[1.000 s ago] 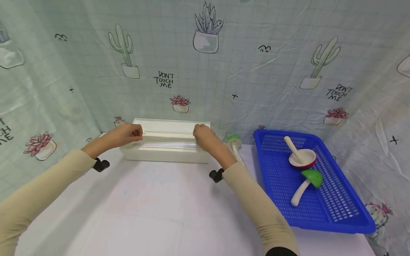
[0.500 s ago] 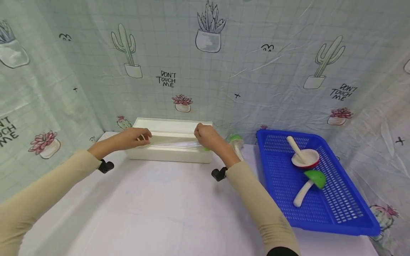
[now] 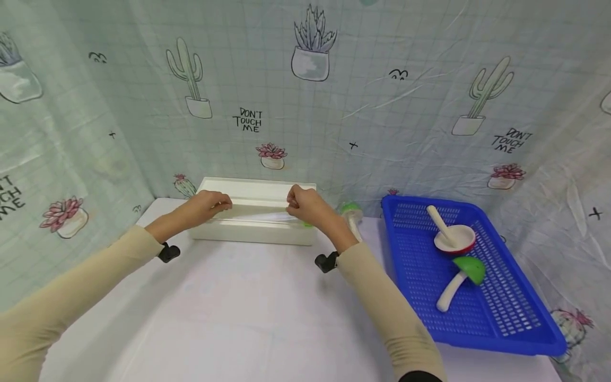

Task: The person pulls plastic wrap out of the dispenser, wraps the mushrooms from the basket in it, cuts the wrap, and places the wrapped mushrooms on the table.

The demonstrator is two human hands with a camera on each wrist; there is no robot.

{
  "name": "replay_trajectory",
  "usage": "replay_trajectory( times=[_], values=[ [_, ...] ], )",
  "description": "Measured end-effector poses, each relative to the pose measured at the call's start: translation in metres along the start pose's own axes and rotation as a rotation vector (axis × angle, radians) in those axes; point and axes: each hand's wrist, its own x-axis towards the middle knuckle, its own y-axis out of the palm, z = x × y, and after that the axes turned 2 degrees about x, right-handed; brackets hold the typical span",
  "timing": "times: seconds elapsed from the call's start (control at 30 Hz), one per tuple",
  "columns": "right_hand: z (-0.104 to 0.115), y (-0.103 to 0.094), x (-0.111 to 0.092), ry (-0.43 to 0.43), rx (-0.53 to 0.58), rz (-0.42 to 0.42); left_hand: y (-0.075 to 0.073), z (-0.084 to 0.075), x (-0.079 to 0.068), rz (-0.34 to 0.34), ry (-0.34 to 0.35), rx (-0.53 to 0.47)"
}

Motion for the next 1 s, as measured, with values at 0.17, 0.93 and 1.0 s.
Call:
replay_trajectory(
  times=[0.17,0.93,1.0],
  values=[
    [0.001,0.005,0.001,-0.036,-0.019,-0.061,-0.001,-0.015,-0.004,-0.080,-0.178,0.068],
    [0.005,0.003,-0.011,-0.034,0.156,-0.063,-0.026,-0.004,-0.012,-0.010,-0.048,-0.130],
    [0.006,0.002,-0.011,-0.040,0.168,-0.067,-0.025,-0.003,-0.015,-0.048,-0.040,-0.069]
  ],
)
